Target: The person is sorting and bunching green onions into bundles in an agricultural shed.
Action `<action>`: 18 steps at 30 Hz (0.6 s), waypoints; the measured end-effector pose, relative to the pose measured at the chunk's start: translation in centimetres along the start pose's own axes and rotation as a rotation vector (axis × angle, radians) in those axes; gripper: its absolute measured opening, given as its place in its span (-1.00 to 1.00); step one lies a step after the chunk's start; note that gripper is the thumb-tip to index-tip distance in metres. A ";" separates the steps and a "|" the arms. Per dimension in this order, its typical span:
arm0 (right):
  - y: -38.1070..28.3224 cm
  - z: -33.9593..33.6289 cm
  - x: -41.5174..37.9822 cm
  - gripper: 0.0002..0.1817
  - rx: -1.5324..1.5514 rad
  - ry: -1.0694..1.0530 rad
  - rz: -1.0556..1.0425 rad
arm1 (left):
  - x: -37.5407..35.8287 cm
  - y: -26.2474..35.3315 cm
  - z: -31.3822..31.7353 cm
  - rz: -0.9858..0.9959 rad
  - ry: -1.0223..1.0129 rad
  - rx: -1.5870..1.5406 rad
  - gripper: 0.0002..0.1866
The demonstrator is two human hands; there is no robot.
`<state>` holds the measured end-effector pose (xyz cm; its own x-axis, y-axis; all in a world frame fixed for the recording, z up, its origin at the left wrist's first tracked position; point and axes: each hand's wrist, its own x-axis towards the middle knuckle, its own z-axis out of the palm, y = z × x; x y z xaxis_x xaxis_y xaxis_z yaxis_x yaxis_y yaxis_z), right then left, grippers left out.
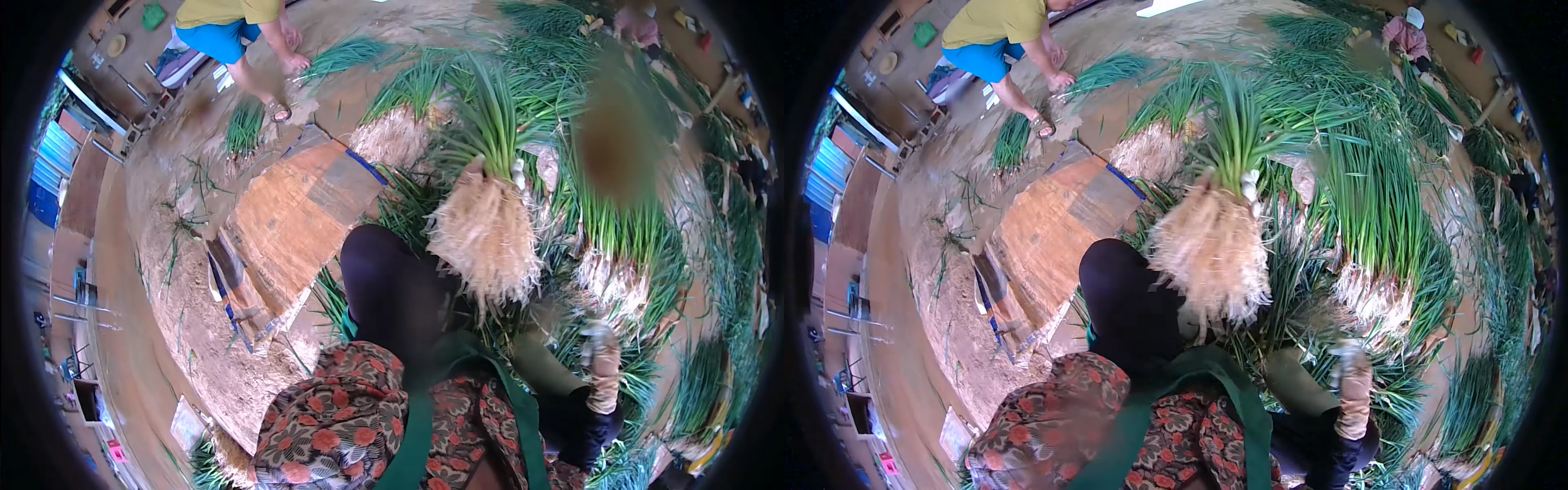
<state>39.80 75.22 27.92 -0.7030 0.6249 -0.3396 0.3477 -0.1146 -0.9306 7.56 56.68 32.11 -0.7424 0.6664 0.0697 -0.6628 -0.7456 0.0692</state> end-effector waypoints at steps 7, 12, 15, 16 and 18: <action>-0.7 0.6 3.1 -0.56 -1.011 -0.291 -0.241 | 3.2 4.5 2.8 -0.454 -0.587 -0.164 -0.60; -3.3 1.6 3.4 -0.55 -1.083 -0.333 -0.300 | 3.3 4.7 3.3 -0.878 -0.851 -0.370 -0.48; -4.4 3.0 4.6 -0.55 -0.969 -0.446 -0.231 | 2.6 4.7 3.5 -0.952 -0.884 -0.397 -0.47; -5.4 3.6 4.8 -0.56 -0.952 -0.423 -0.288 | 2.7 4.9 3.6 -0.950 -0.886 -0.401 -0.48; -7.5 4.7 4.9 -0.56 -0.921 -0.377 -0.408 | 2.3 5.1 3.7 -0.937 -0.869 -0.392 -0.50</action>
<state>30.79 75.50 32.53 -0.9630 0.1878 -0.1933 0.2664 0.7729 -0.5758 2.84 54.39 36.26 0.2111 0.6022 0.7700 -0.9774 0.1373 0.1606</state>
